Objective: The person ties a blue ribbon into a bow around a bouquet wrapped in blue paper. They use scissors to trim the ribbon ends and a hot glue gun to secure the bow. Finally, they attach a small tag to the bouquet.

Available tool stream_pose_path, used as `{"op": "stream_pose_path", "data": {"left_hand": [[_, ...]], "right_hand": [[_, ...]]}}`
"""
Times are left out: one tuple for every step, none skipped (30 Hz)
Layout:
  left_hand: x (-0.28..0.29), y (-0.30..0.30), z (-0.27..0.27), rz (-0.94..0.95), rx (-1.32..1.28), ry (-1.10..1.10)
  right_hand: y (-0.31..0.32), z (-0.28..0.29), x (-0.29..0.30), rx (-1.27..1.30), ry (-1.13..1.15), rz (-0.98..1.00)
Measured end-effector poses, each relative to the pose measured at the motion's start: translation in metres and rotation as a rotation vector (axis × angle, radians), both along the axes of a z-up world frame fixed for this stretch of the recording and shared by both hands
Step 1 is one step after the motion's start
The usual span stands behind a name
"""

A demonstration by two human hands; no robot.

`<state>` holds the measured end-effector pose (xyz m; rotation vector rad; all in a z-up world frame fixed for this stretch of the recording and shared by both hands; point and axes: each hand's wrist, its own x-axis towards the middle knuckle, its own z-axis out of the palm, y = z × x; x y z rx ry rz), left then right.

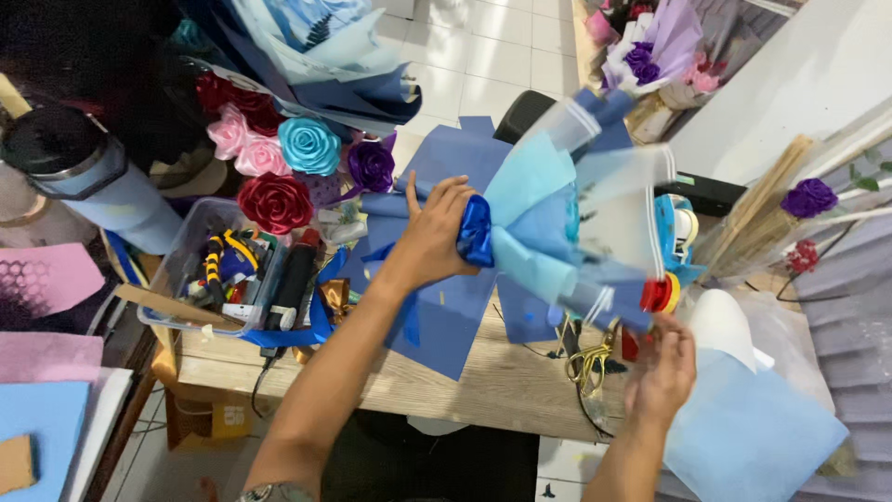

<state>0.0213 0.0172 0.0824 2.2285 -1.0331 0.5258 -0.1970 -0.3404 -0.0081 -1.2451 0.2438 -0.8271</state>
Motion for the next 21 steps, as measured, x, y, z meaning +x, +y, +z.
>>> {"op": "stream_pose_path", "data": {"left_hand": [[-0.004,0.003,0.005,-0.009,0.001,-0.002],[-0.008,0.007,0.009,-0.099,0.003,0.013],[-0.012,0.013,0.014,-0.187,0.012,0.029],[-0.016,0.012,0.013,-0.195,0.019,0.029],[-0.022,0.012,0.012,-0.243,0.025,0.008],[-0.028,0.013,0.010,-0.290,0.030,-0.012],[-0.031,0.011,0.008,-0.295,0.039,-0.007],[-0.033,0.010,0.005,-0.302,0.091,-0.040],[-0.036,0.007,0.002,-0.308,0.140,-0.074],[-0.033,0.006,0.003,-0.311,0.146,-0.071],[-0.030,0.004,0.003,-0.303,0.193,-0.080],[-0.027,0.003,0.003,-0.296,0.240,-0.090],[-0.021,0.001,0.007,-0.300,0.241,-0.088],[-0.015,0.000,0.012,-0.302,0.265,-0.161],[-0.007,-0.002,0.018,-0.301,0.286,-0.240],[0.009,-0.005,0.017,-0.304,0.286,-0.245],[0.024,-0.009,0.014,-0.286,0.383,-0.314],[0.039,-0.013,0.012,-0.268,0.480,-0.384],[0.050,-0.014,0.013,-0.277,0.480,-0.383],[0.062,-0.014,0.015,-0.266,0.548,-0.419],[0.076,-0.013,0.018,-0.250,0.614,-0.462]], "right_hand": [[-0.013,0.001,-0.002,0.001,-0.002,-0.009],[-0.027,0.002,-0.005,-0.104,0.047,-0.102],[-0.037,0.001,-0.008,-0.203,0.099,-0.193],[-0.050,0.011,-0.011,-0.195,0.100,-0.201],[-0.062,0.019,-0.013,-0.146,0.190,-0.065],[-0.075,0.027,-0.016,-0.095,0.277,0.072],[-0.068,0.037,-0.017,-0.085,0.280,0.069],[-0.061,0.046,-0.018,-0.118,0.353,0.126],[-0.056,0.057,-0.017,-0.156,0.425,0.185],[-0.054,0.048,-0.017,-0.149,0.427,0.184],[-0.053,0.039,-0.017,-0.224,0.474,0.102],[-0.051,0.030,-0.017,-0.300,0.522,0.018],[-0.042,0.023,-0.021,-0.297,0.524,0.015],[-0.033,0.016,-0.026,-0.253,0.513,0.025],[-0.026,0.010,-0.027,-0.212,0.495,0.033],[-0.005,0.019,-0.027,-0.212,0.491,0.029],[0.016,0.026,-0.031,-0.166,0.524,0.012],[0.037,0.034,-0.035,-0.120,0.557,-0.006],[0.051,0.026,-0.035,-0.117,0.560,-0.013],[0.065,0.018,-0.035,-0.146,0.609,-0.007],[0.078,0.011,-0.031,-0.179,0.651,0.001]]}}
